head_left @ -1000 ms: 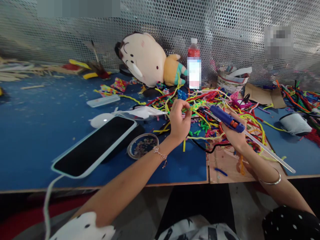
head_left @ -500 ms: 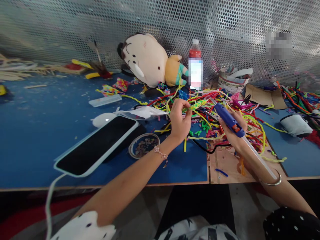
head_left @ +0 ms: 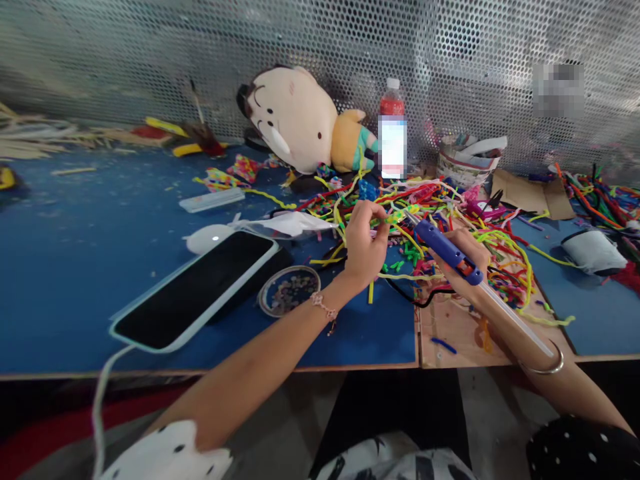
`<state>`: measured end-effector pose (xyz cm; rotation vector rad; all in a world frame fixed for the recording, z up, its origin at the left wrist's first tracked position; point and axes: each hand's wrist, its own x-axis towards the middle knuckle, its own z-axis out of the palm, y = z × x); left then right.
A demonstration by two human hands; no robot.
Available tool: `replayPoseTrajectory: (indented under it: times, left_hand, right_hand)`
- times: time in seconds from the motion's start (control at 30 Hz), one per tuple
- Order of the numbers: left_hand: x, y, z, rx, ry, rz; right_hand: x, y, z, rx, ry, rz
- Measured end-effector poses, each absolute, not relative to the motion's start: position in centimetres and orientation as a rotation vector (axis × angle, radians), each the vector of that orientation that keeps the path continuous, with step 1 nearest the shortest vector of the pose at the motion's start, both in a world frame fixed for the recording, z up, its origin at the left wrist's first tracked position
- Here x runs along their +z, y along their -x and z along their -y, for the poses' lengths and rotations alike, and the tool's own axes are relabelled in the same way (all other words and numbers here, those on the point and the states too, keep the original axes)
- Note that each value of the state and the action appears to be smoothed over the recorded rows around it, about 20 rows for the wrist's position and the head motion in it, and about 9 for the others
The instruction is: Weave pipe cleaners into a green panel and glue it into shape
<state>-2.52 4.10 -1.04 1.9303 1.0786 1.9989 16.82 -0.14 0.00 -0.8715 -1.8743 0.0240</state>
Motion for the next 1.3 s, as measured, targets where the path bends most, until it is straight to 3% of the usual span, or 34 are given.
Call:
replayPoseTrajectory:
  times: [1.3]
  left_hand:
    - [-1.11, 2.74, -4.11, 2.0, -1.834, -1.008]
  right_hand:
    - [0.44, -16.71, -0.21, -0.049, 0.881, 1.858]
